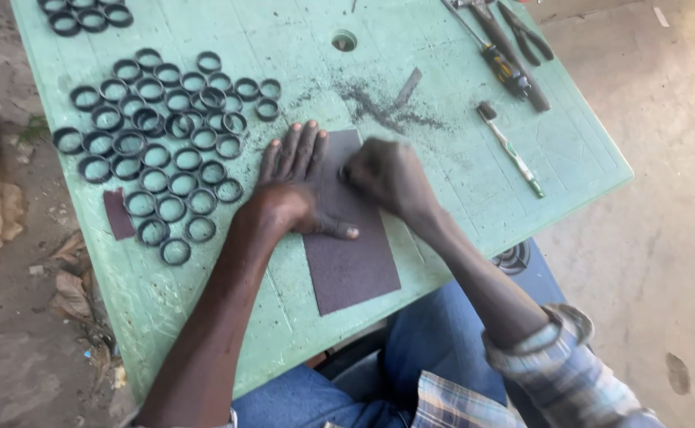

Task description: Sanding small black plastic rings using a piece of sandpaper on a table.

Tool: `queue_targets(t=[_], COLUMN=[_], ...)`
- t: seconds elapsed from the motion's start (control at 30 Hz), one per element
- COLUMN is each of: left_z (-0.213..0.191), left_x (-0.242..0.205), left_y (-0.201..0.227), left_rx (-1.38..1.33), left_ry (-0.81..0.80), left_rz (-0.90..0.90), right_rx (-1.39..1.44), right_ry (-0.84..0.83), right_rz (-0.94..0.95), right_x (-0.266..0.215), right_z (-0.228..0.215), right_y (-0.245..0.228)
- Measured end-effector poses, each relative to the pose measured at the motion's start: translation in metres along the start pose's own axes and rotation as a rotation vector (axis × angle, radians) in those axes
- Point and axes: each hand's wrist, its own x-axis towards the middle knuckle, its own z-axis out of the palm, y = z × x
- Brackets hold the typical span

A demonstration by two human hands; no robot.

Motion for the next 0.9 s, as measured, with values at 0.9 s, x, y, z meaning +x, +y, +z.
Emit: queue_targets(t=[0.9], left_z=[0.011], left_x=[0.0], left_y=[0.004], left_rx=[-0.002], left_ry=[-0.022], left_rz=[0.0], right_rx=[-0.03], right_ry=[0.057], right_rz=[0.139], right_x=[0.003], right_z=[0.003], right_y=[0.015])
